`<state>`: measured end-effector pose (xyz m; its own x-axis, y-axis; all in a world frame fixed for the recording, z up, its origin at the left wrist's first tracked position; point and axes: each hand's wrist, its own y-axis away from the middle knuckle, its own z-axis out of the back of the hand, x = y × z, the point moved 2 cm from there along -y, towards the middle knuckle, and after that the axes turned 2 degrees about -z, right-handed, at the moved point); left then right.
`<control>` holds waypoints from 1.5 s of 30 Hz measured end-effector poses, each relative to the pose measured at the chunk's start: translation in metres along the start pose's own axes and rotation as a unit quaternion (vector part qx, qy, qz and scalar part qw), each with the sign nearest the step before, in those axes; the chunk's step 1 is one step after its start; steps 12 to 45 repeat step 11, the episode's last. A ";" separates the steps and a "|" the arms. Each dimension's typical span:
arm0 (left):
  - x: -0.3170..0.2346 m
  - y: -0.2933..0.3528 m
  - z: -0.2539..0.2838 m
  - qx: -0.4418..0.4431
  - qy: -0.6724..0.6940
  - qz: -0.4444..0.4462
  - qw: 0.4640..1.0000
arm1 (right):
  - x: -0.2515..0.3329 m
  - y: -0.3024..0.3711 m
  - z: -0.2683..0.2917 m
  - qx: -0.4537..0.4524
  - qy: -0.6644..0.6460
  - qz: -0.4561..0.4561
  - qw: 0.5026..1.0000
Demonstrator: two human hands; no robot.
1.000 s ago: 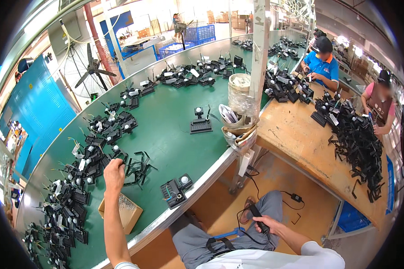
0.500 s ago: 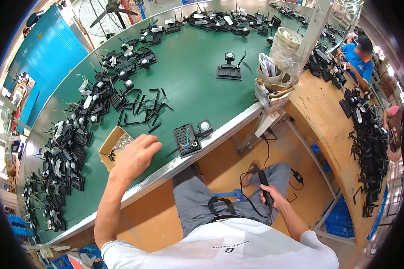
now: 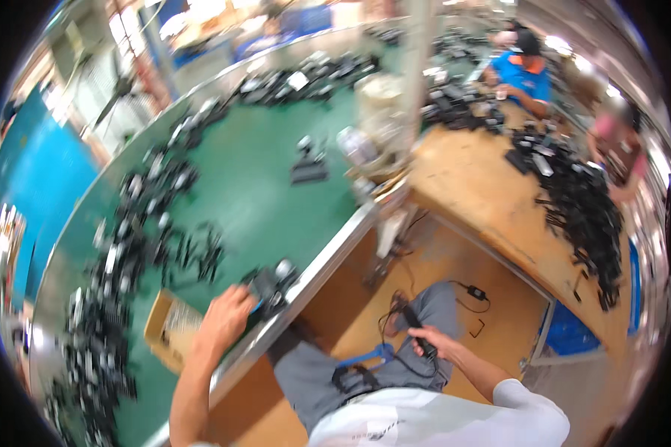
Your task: The person attaches screws to a small black electronic module using an electric screwdriver.
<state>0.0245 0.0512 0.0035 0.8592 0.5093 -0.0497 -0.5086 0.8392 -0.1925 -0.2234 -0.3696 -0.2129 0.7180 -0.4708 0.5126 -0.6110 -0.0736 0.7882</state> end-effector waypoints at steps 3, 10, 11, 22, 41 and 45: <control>-0.002 0.012 0.003 -0.015 0.018 0.005 1.000 | -0.004 -0.009 -0.006 0.017 0.017 -0.011 1.000; -0.009 0.004 0.005 -0.055 0.085 0.015 0.995 | -0.011 -0.015 0.002 0.022 -0.014 0.007 1.000; -0.010 0.004 0.007 -0.059 0.109 0.033 0.992 | -0.010 -0.017 0.002 0.025 -0.018 0.008 0.999; -0.010 0.004 0.007 -0.059 0.109 0.033 0.992 | -0.010 -0.017 0.002 0.025 -0.018 0.008 0.999; -0.010 0.004 0.007 -0.059 0.109 0.033 0.992 | -0.010 -0.017 0.002 0.025 -0.018 0.008 0.999; -0.010 0.004 0.007 -0.059 0.109 0.033 0.992 | -0.010 -0.017 0.002 0.025 -0.018 0.008 0.999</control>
